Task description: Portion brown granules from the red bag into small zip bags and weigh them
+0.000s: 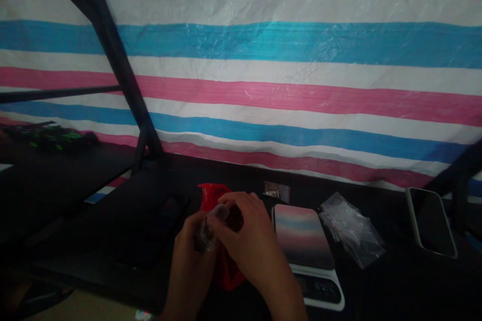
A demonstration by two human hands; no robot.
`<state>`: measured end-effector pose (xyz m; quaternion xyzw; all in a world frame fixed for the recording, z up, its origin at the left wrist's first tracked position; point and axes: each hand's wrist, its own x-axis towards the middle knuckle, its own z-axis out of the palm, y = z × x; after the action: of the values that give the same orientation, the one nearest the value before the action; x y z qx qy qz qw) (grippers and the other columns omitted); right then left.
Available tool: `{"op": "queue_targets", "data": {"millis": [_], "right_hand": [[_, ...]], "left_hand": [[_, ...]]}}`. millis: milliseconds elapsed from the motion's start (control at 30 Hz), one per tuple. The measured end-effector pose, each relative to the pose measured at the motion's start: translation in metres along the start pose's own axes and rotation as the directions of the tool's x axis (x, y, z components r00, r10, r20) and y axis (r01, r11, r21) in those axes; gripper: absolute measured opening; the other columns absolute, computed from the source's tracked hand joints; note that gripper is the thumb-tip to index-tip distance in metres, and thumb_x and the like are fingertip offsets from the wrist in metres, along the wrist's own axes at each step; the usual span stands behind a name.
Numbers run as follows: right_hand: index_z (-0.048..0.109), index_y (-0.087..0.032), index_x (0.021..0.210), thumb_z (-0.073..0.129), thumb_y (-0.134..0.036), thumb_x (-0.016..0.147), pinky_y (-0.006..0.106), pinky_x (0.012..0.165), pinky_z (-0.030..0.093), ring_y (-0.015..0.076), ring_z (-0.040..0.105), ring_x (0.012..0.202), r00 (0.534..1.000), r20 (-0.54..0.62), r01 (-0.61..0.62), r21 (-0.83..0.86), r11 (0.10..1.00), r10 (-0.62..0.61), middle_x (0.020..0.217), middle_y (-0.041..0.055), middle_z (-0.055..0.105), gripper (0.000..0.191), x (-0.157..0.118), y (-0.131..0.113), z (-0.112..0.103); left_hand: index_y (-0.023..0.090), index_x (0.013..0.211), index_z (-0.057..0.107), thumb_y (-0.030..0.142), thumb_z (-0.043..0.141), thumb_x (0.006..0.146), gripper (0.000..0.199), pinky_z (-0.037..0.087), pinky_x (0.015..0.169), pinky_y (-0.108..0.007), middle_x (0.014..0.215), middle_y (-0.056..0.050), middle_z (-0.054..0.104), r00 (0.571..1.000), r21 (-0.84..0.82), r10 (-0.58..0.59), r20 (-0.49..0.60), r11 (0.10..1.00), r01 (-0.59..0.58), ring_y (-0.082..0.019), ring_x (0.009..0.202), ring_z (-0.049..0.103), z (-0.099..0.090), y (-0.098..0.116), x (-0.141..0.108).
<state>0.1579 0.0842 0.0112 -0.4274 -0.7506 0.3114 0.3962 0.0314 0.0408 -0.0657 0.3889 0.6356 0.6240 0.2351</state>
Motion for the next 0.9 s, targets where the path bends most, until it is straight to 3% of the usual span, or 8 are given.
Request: {"op": "queue_targets", "data": {"millis": [133,300,467,600,733,900], "right_hand": [[0.074,-0.029,0.106,0.081,-0.011,0.083,0.033,0.092,0.052,0.0209,0.068,0.102,0.996,0.015,0.092,-0.023,0.995,-0.092,0.107,-0.001,0.075,0.03,-0.002,-0.008,-0.001],[0.074,-0.03,0.106,0.082,-0.008,0.082,0.027,0.084,0.054,0.016,0.067,0.089,0.995,0.035,0.095,0.022,0.995,-0.095,0.103,-0.0036,0.073,0.034,-0.003,-0.009,-0.001],[0.074,-0.031,0.106,0.081,-0.01,0.083,0.026,0.08,0.054,0.0154,0.067,0.088,0.998,0.012,0.062,0.048,0.997,-0.062,0.102,-0.0038,0.071,0.032,-0.002,-0.011,0.002],[0.074,-0.031,0.111,0.078,-0.015,0.087,0.029,0.082,0.055,0.0169,0.07,0.091,1.0,0.008,0.005,0.014,1.0,-0.005,0.109,-0.0019,0.072,0.029,-0.002,-0.013,0.007],[0.072,-0.03,0.118,0.074,-0.023,0.092,0.035,0.083,0.057,0.0197,0.072,0.091,0.997,0.004,-0.08,-0.042,0.996,0.08,0.117,0.0015,0.071,0.027,-0.001,-0.015,0.013],[0.071,-0.029,0.121,0.076,-0.026,0.091,0.047,0.093,0.056,0.029,0.071,0.106,0.999,-0.013,-0.038,-0.19,0.981,0.036,0.12,0.0048,0.07,0.03,0.001,-0.011,0.018]], "left_hand": [[0.025,0.109,0.071,0.029,0.074,0.077,0.032,0.058,0.087,-0.045,0.107,-0.009,0.077,1.0,0.024,0.025,0.008,0.999,-0.025,-0.031,0.101,0.071,-0.001,-0.005,0.001],[0.024,0.12,0.064,0.03,0.069,0.079,0.042,0.056,0.092,-0.049,0.115,-0.009,0.073,0.997,0.052,-0.019,0.076,0.999,0.015,-0.032,0.107,0.07,-0.002,-0.012,0.002],[0.024,0.121,0.063,0.037,0.068,0.082,0.042,0.057,0.089,-0.045,0.113,-0.009,0.072,0.998,0.025,-0.019,0.057,1.0,0.018,-0.03,0.102,0.071,-0.003,-0.007,0.0],[0.024,0.123,0.063,0.037,0.067,0.08,0.045,0.057,0.092,-0.049,0.114,-0.01,0.072,0.997,0.026,-0.055,0.053,0.998,0.054,-0.031,0.104,0.072,-0.002,-0.007,-0.001],[0.024,0.123,0.064,0.027,0.069,0.075,0.048,0.057,0.094,-0.048,0.116,-0.011,0.075,0.999,0.036,-0.02,0.05,0.999,0.019,-0.032,0.109,0.072,-0.001,-0.01,0.001],[0.024,0.121,0.066,0.03,0.072,0.079,0.043,0.058,0.087,-0.048,0.11,-0.012,0.079,0.997,0.104,-0.003,0.081,0.995,-0.005,-0.034,0.101,0.074,0.003,-0.003,0.003]]}}
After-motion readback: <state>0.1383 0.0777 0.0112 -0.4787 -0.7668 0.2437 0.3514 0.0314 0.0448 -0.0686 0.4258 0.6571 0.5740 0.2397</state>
